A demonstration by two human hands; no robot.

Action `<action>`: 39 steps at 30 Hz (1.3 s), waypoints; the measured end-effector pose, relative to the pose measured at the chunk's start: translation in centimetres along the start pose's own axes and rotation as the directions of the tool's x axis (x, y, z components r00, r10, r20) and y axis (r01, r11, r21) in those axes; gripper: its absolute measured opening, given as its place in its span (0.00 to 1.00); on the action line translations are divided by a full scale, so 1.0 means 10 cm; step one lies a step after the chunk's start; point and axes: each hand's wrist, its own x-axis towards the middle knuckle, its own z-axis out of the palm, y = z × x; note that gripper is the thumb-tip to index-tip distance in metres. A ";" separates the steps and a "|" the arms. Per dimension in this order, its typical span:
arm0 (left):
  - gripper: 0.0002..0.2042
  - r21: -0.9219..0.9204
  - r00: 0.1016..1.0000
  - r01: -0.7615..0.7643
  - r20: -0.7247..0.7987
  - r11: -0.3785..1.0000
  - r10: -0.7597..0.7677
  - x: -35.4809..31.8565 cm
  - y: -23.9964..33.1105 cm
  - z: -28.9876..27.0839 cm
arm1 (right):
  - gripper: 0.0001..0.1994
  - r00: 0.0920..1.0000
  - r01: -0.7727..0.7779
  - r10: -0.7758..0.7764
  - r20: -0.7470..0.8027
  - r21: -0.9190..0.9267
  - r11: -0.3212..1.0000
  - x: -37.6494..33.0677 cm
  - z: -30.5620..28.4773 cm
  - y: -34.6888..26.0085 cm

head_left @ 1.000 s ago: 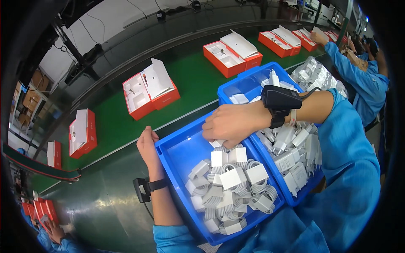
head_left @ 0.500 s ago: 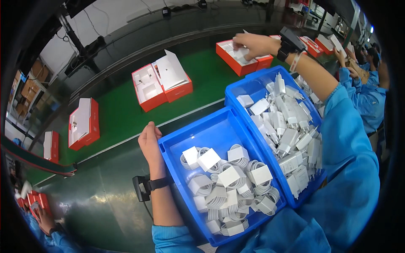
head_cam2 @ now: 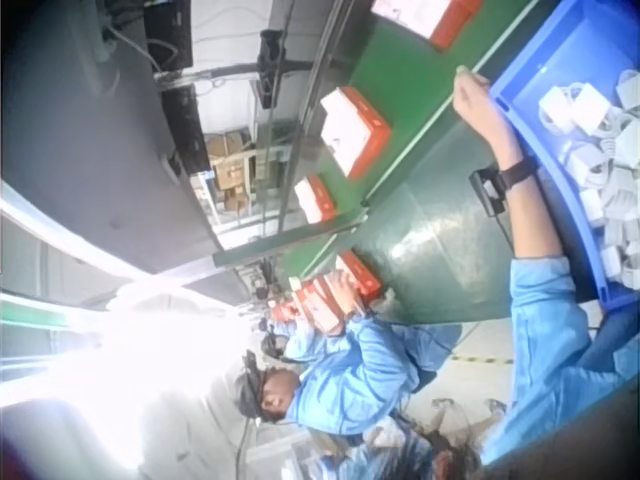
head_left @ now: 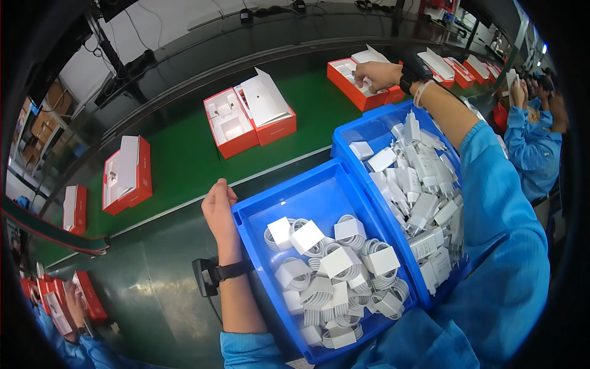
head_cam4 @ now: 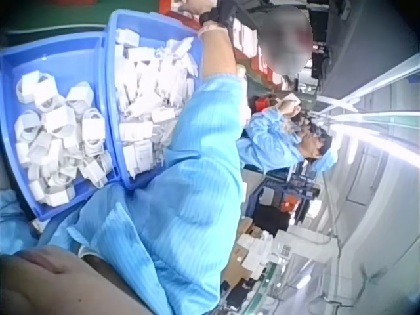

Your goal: The person picks up a power adapter from a blue bin and places it into a red box on a conveyor belt, then picks up a bundled cable from another blue bin and places it into the same box, repeating this process for several boxes.

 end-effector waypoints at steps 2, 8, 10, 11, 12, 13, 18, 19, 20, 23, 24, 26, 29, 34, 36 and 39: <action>0.21 -0.002 1.000 0.002 0.002 1.000 -0.002 0.01 -0.01 0.02 | 0.17 0.998 -0.060 0.060 0.037 -0.019 0.998 -0.02 0.00 0.08; 0.21 0.022 1.000 -0.008 -0.029 1.000 0.008 0.00 -0.01 0.02 | 0.17 0.993 -0.100 0.102 0.060 -0.037 0.994 -0.01 -0.07 0.08; 0.19 0.004 0.999 0.035 -0.001 0.999 -0.035 0.02 -0.02 0.04 | 0.17 0.997 -0.062 0.065 0.038 -0.066 0.996 -0.03 -0.10 0.14; 0.19 0.006 0.999 0.037 0.004 0.999 -0.037 0.04 -0.03 0.07 | 0.17 1.000 -0.017 0.019 0.017 -0.098 0.995 -0.03 -0.10 0.16; 0.20 0.011 1.000 0.025 -0.017 1.000 -0.024 0.04 -0.03 0.11 | 0.17 1.000 -0.021 0.023 0.018 -0.096 0.995 -0.01 -0.11 0.18; 0.20 0.015 0.999 0.011 -0.036 1.000 -0.011 0.05 -0.03 0.14 | 0.17 0.999 -0.012 0.017 0.029 -0.137 0.991 -0.01 -0.12 0.22; 0.20 0.000 1.000 0.013 -0.026 1.000 -0.013 0.05 0.00 0.13 | 0.15 0.981 -0.166 0.176 0.084 -0.113 0.980 0.09 0.07 0.39; 0.20 -0.006 1.000 0.019 -0.024 1.000 -0.019 0.05 0.02 0.13 | 0.15 0.987 -0.142 0.150 0.057 -0.133 0.981 0.07 0.07 0.42; 0.20 -0.006 1.000 0.020 -0.024 1.000 -0.020 0.05 0.03 0.14 | 0.15 0.992 -0.116 0.122 0.033 -0.151 0.982 0.05 0.08 0.41; 0.20 0.003 0.999 0.005 -0.036 1.000 -0.005 0.06 0.05 0.18 | 0.13 0.992 -0.129 0.128 -0.023 -0.093 0.987 -0.05 0.04 0.39; 0.20 0.003 0.999 0.015 -0.038 1.000 -0.014 0.06 0.04 0.17 | 0.12 0.985 -0.172 0.170 -0.033 -0.056 0.984 -0.09 0.05 0.37; 0.20 0.001 0.999 0.023 -0.039 1.000 -0.023 0.04 0.02 0.17 | 0.11 0.975 -0.194 0.181 -0.129 -0.099 0.976 -0.26 0.11 0.34; 0.20 0.025 0.999 0.038 -0.028 0.999 -0.038 0.03 -0.04 0.21 | 0.11 0.951 -0.154 0.130 -0.282 -0.066 0.986 -0.53 0.05 0.12; 0.20 0.006 0.999 0.026 -0.024 1.000 -0.026 -0.05 0.03 0.34 | 0.13 0.961 0.200 -0.215 -0.172 -0.103 0.974 -1.31 -0.50 -0.60; 0.20 0.020 1.000 0.018 -0.025 1.000 -0.017 -0.09 0.01 0.32 | 0.14 0.965 0.249 -0.256 -0.056 -0.108 0.962 -1.52 -0.49 -0.83; 0.20 0.019 0.999 0.025 -0.040 1.000 -0.024 -0.11 0.00 0.31 | 0.13 0.962 0.271 -0.258 0.086 -0.218 0.938 -1.75 -0.37 -0.91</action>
